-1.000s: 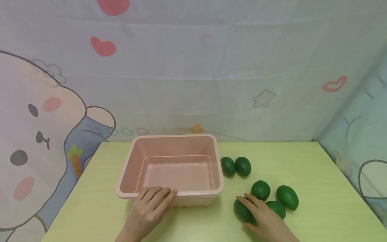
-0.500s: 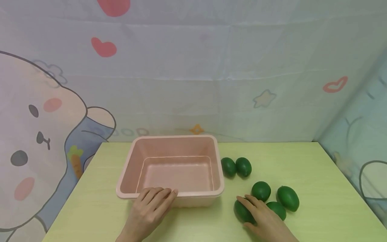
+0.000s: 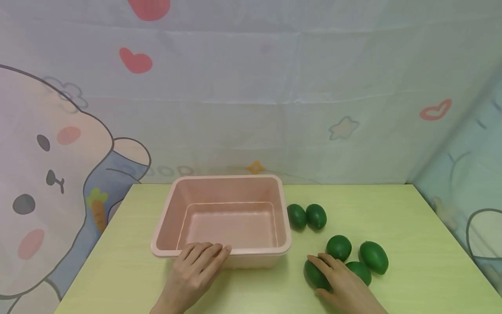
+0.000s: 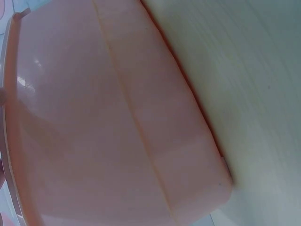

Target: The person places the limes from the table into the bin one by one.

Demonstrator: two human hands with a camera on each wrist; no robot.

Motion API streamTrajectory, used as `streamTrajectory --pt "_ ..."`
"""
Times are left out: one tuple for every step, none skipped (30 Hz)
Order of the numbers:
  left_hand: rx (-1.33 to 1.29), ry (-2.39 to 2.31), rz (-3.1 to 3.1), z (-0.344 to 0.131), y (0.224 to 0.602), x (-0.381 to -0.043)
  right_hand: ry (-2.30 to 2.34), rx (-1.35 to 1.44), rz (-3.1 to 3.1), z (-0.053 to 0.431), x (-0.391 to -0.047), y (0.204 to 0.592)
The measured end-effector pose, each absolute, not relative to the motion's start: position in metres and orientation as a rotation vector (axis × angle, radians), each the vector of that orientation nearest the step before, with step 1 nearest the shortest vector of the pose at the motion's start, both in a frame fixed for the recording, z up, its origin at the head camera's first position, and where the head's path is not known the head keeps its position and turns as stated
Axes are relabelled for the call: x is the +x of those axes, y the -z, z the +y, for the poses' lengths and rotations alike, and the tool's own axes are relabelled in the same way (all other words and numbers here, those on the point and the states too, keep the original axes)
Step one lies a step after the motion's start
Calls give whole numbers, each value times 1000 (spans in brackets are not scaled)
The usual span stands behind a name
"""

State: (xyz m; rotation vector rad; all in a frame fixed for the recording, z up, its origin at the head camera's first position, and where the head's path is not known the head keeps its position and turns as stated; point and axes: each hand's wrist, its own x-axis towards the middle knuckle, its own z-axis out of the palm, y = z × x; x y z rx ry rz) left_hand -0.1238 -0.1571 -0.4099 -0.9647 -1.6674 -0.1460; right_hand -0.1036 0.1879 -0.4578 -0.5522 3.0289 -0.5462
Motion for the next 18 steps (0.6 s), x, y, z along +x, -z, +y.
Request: streamTrajectory --pt "-964 145 -1667 -157 410 -124 543 -552 3029 188 -104 458" --pt "-962 145 -1667 -157 410 -124 541 -555 3029 188 -104 458" --pt "-961 144 -1668 -157 410 -124 536 -560 3030 188 -104 458" --pt "-960 143 -1669 -157 410 -124 532 -560 3031 188 -104 458" --pt "-958 143 -1670 -157 410 -124 531 -559 3031 188 -104 458" --pt "-957 143 -1670 -157 410 -124 530 -559 3032 188 -104 458" --pt "-956 143 -1672 -157 410 -124 529 -557 3031 188 -104 458" --pt "-955 144 -1672 -157 410 -124 530 -555 3031 188 -104 458" --pt "-954 144 -1672 -157 410 -124 531 -550 3029 188 -104 458" --pt "-954 145 -1672 -157 411 -124 533 -546 3028 188 -103 458" --pt "-953 145 -1672 -157 411 -124 534 -545 3028 188 -103 457" --pt "-953 146 -1672 -157 411 -124 536 -546 3029 188 -103 457" --pt "-953 146 -1672 -157 411 -123 536 -546 3031 188 -103 457" --pt "-954 147 -1672 -157 410 -123 535 -548 3034 188 -103 456" --pt "-954 147 -1671 -157 410 -123 533 -552 3037 188 -103 455" --pt "-954 148 -1671 -157 410 -123 529 -556 3043 188 -103 455" --pt "-955 149 -1671 -157 410 -123 528 -562 3047 188 -103 454" --pt "-955 150 -1671 -157 410 -123 524 -571 3052 188 -102 454"
